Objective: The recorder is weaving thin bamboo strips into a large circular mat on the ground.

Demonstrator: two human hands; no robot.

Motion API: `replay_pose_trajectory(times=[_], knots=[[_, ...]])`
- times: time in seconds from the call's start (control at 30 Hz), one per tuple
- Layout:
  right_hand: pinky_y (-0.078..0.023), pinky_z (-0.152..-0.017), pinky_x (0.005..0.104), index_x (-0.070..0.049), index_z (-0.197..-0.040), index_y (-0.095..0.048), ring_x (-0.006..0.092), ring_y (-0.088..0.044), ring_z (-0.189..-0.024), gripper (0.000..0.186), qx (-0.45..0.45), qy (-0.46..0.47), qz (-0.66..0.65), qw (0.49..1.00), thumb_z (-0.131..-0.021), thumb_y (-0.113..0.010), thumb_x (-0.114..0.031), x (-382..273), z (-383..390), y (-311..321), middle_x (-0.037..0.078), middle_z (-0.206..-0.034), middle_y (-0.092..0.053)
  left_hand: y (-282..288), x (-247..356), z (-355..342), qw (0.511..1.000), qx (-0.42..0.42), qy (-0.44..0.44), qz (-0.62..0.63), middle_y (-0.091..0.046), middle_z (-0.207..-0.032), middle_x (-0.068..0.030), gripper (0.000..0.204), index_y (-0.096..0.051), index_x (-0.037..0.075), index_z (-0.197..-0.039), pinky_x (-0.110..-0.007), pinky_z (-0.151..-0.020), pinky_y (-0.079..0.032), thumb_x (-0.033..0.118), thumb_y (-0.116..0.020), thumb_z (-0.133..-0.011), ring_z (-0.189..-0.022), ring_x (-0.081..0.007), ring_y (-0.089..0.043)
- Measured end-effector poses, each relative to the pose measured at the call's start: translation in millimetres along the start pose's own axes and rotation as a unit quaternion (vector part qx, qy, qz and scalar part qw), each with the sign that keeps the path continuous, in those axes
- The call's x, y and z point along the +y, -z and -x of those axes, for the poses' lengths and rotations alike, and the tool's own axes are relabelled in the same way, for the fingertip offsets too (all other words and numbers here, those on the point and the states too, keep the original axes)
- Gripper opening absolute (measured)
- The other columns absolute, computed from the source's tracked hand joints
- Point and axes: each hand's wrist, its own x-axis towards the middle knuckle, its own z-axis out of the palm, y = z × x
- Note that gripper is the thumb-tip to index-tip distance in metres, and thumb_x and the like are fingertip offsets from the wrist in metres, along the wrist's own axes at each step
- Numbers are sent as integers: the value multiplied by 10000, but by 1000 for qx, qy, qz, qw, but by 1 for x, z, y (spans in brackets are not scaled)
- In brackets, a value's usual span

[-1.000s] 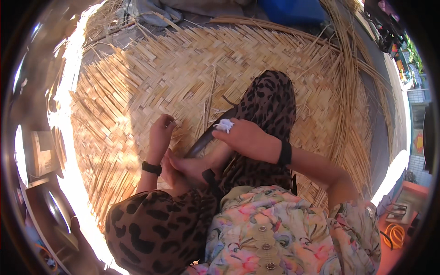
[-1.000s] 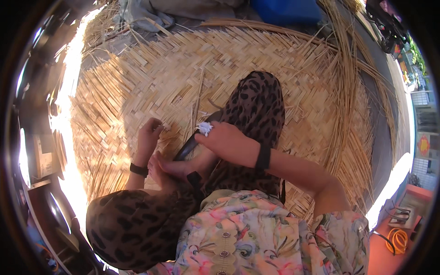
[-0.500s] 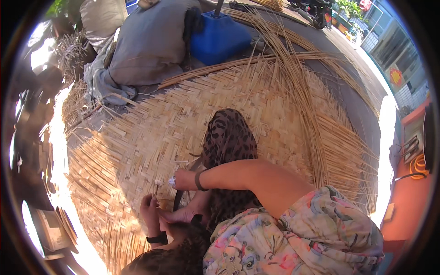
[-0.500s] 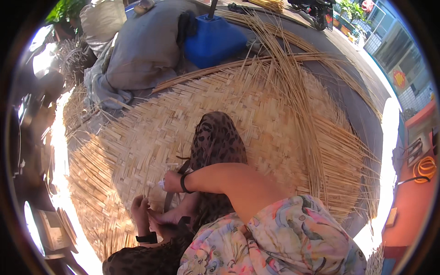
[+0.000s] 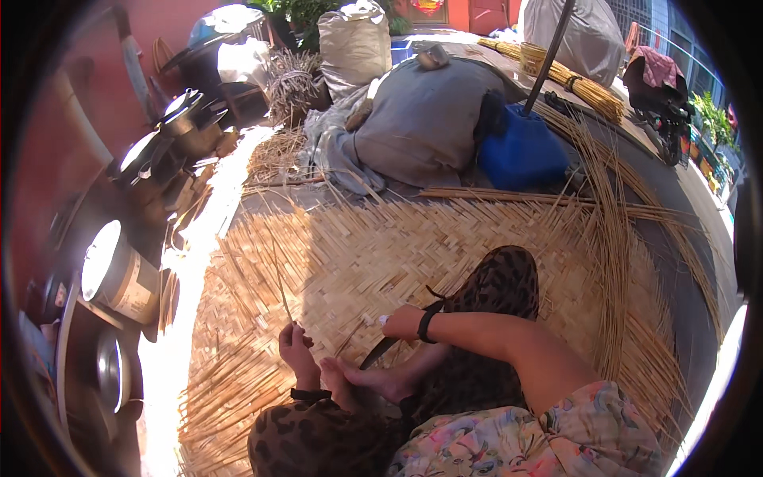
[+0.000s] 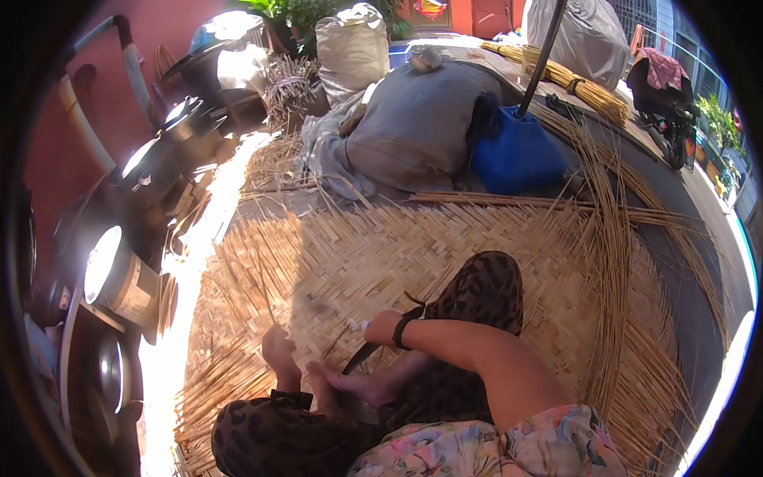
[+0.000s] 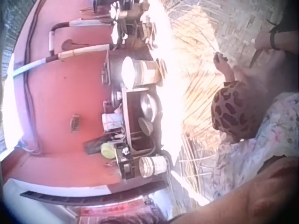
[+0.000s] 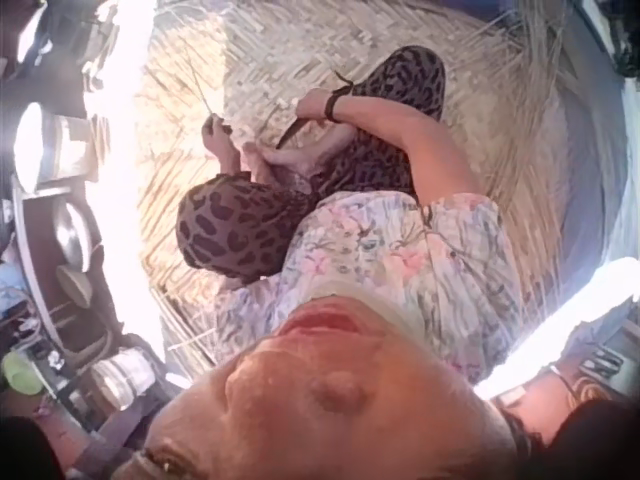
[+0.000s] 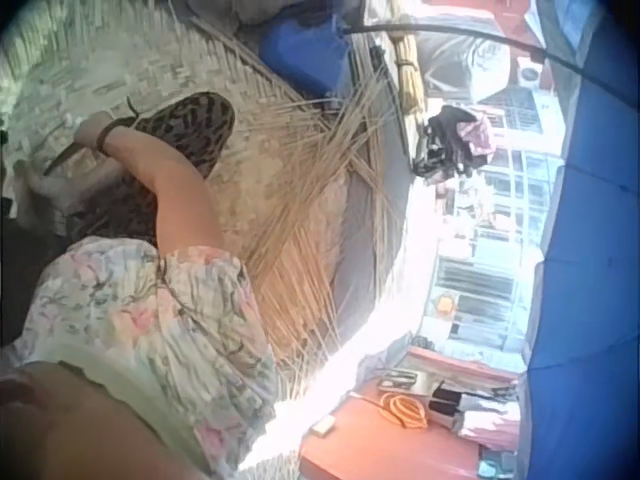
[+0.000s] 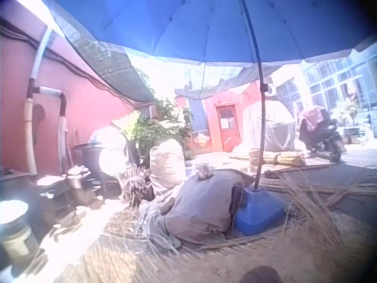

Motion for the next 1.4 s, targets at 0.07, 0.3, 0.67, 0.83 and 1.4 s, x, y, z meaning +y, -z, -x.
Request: replay_pose_trajectory(times=[0.07,0.3,0.67,0.83,1.4], knots=[[-578,-619,473,-78,-891,-724,350,-731,-789,130,-10,-5,27,1000,-839,-613,-120,-6,-9,8,134,-848,-724,-2,3,2,999,-20,-39,24,-646,-845,-39,153,-651,29,-1090,-233,-548,-479,105,-638,-957,-608,-92,-571],[-564,-604,468,-85,-882,-730,336,-729,-759,146,-1,0,96,995,-839,-609,-154,-3,-17,69,126,-789,-714,7,19,-3,998,36,-5,52,-642,-846,-40,192,-635,37,-1132,-250,-538,-487,121,-642,-959,-603,-114,-579],[-512,-845,484,-47,-1083,-640,386,-654,-974,382,57,-179,38,982,-738,-740,-178,114,205,268,179,-965,-672,100,55,-27,992,122,-23,5,-643,-879,-21,199,-640,48,-1137,-236,-530,-411,156,-633,-970,-636,-94,-544],[-501,-838,463,-29,-1088,-624,372,-650,-981,340,-46,-343,-13,938,-774,-702,-134,90,324,244,185,-949,-654,13,110,-17,993,-94,-75,-16,-594,-842,-5,220,-647,13,-1132,-212,-501,-371,142,-621,-955,-633,-68,-518],[-534,-812,417,-66,-1454,-391,265,-695,-971,571,-16,-355,-100,929,-946,-641,-144,126,320,82,180,-1101,-694,75,55,19,796,-132,-190,-560,-471,-1461,-269,558,-382,-28,-1486,-392,-1145,-349,224,-523,-1008,-1389,-352,-432]])
